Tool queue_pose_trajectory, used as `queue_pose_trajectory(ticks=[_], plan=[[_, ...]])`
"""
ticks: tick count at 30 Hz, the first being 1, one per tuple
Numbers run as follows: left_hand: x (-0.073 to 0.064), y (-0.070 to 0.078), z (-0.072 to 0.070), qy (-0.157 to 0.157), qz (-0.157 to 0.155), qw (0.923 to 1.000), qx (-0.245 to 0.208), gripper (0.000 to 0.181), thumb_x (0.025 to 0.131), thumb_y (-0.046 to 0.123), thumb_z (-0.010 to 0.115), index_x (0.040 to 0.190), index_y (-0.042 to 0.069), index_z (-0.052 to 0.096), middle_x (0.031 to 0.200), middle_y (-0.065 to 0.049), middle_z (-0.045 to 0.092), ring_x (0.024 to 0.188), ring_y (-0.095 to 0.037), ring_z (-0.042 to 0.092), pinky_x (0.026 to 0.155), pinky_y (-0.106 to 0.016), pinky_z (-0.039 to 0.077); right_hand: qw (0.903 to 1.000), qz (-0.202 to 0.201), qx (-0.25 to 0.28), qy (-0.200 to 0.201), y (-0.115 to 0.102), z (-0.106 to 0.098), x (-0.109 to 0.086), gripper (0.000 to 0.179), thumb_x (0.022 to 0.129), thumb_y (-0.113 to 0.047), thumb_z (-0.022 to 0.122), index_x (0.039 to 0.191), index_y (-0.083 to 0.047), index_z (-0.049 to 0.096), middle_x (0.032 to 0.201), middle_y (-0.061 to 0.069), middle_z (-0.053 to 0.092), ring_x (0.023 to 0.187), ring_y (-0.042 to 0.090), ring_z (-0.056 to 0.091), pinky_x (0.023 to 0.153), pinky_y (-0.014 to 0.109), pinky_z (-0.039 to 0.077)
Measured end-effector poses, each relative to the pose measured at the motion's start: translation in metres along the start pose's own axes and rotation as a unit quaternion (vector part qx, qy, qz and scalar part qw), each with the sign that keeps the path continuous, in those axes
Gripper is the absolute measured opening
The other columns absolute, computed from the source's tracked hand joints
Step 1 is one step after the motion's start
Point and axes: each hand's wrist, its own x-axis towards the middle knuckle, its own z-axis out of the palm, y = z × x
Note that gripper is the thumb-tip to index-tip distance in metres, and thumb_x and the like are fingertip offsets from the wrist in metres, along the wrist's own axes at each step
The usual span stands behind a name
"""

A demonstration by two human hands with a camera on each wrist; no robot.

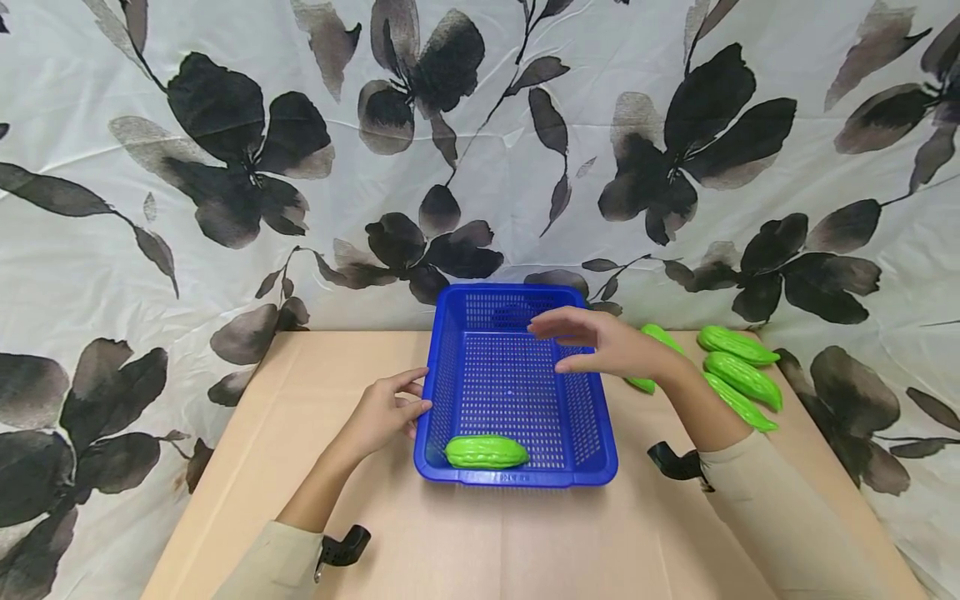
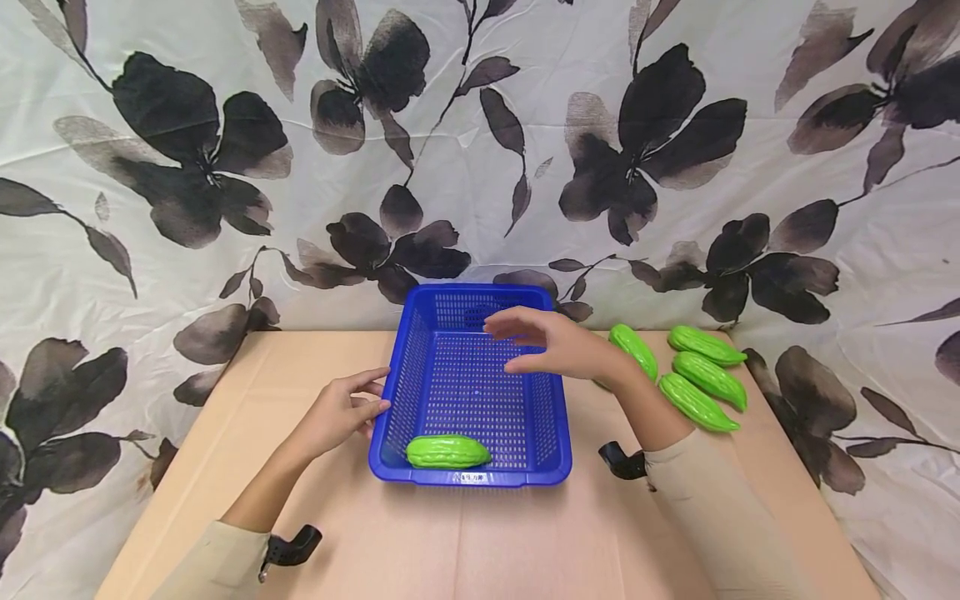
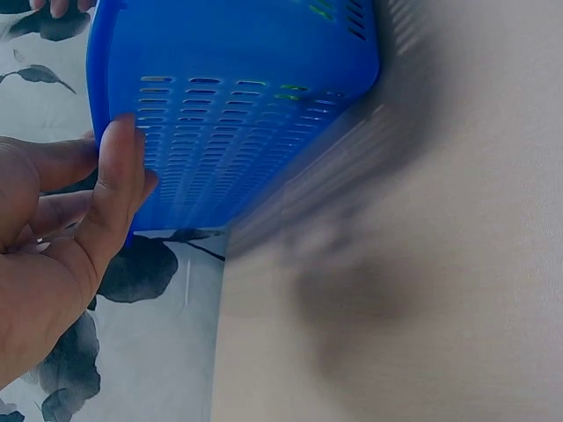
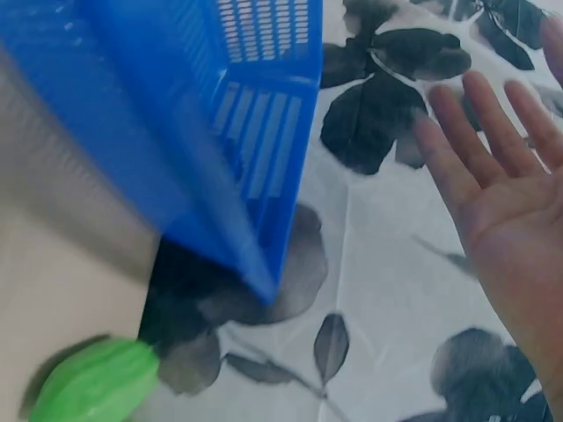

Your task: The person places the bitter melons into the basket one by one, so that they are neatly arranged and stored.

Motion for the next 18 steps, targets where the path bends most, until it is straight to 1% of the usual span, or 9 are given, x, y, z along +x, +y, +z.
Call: queue_pose_trajectory(ticks=[2, 4, 6, 9, 11, 13, 15, 18], plan=[[0.000, 0.000, 0.000, 0.001, 0.000, 1.0000, 0.000, 0.059, 0.095, -0.003, 0.069, 0.151, -0.002, 0.048, 0.116, -0.023, 0.066, 0.071, -0.016, 0.071, 0.056, -0.034, 0.066, 0.9996, -0.001, -0.002, 0.028, 0.004, -0.003, -0.009, 0.060, 0.095, -0.009, 0.074, 0.150, -0.010, 0.050, 0.152, 0.011, 0.055, 0.141, 0.032, 0.052, 0.120, 0.053, 0.044], [-0.001, 0.000, 0.000, 0.002, 0.002, 1.0000, 0.000, 0.059, 0.095, -0.003, 0.069, 0.151, -0.002, 0.048, 0.116, -0.023, 0.067, 0.070, -0.016, 0.071, 0.056, -0.034, 0.066, 0.9983, 0.004, -0.009, 0.057, 0.008, -0.006, -0.019, 0.061, 0.095, -0.007, 0.074, 0.150, -0.011, 0.050, 0.153, 0.010, 0.054, 0.142, 0.031, 0.051, 0.120, 0.050, 0.045], [-0.001, -0.001, 0.000, 0.001, 0.004, 1.0000, -0.001, 0.059, 0.095, -0.003, 0.069, 0.151, -0.002, 0.048, 0.116, -0.023, 0.067, 0.070, -0.015, 0.071, 0.056, -0.035, 0.066, 0.9960, 0.013, -0.018, 0.086, 0.014, -0.009, -0.029, 0.061, 0.094, -0.008, 0.075, 0.150, -0.012, 0.050, 0.152, 0.009, 0.054, 0.142, 0.030, 0.051, 0.120, 0.042, 0.046], [-0.001, -0.001, 0.000, -0.001, 0.006, 1.0000, -0.002, 0.060, 0.095, -0.003, 0.069, 0.151, -0.003, 0.048, 0.116, -0.023, 0.067, 0.070, -0.016, 0.071, 0.056, -0.036, 0.066, 0.9915, 0.032, -0.020, 0.125, 0.027, -0.013, -0.042, 0.063, 0.094, -0.008, 0.076, 0.151, -0.012, 0.049, 0.153, 0.010, 0.053, 0.143, 0.030, 0.050, 0.118, 0.027, 0.047], [-0.001, -0.002, 0.000, -0.001, 0.008, 1.0000, -0.003, 0.060, 0.095, -0.003, 0.069, 0.151, -0.003, 0.048, 0.116, -0.023, 0.067, 0.070, -0.016, 0.071, 0.057, -0.037, 0.066, 0.9875, 0.043, -0.017, 0.151, 0.036, -0.015, -0.049, 0.065, 0.094, -0.008, 0.076, 0.152, -0.010, 0.047, 0.153, 0.013, 0.052, 0.142, 0.034, 0.049, 0.117, 0.024, 0.046], [-0.002, -0.003, 0.000, 0.000, 0.010, 0.9999, -0.004, 0.060, 0.095, -0.004, 0.069, 0.151, -0.003, 0.048, 0.116, -0.024, 0.067, 0.070, -0.016, 0.071, 0.058, -0.040, 0.066, 0.9827, 0.057, -0.017, 0.175, 0.044, -0.016, -0.054, 0.065, 0.095, -0.009, 0.075, 0.154, -0.009, 0.045, 0.154, 0.016, 0.050, 0.142, 0.037, 0.048, 0.120, 0.031, 0.045], [-0.002, -0.003, 0.000, 0.000, 0.012, 0.9999, -0.003, 0.059, 0.095, -0.003, 0.069, 0.151, -0.003, 0.048, 0.116, -0.024, 0.066, 0.070, -0.016, 0.071, 0.058, -0.043, 0.066, 0.9764, 0.071, -0.023, 0.203, 0.054, -0.017, -0.058, 0.065, 0.096, -0.011, 0.074, 0.154, -0.008, 0.044, 0.154, 0.017, 0.050, 0.142, 0.039, 0.048, 0.122, 0.043, 0.043], [-0.002, -0.003, 0.000, 0.000, 0.014, 0.9999, -0.004, 0.059, 0.095, -0.003, 0.069, 0.150, -0.003, 0.048, 0.116, -0.024, 0.066, 0.069, -0.016, 0.071, 0.059, -0.046, 0.066, 0.9668, 0.091, -0.040, 0.235, 0.068, -0.017, -0.063, 0.066, 0.096, -0.013, 0.074, 0.155, -0.006, 0.043, 0.155, 0.017, 0.049, 0.143, 0.039, 0.047, 0.121, 0.059, 0.038]])
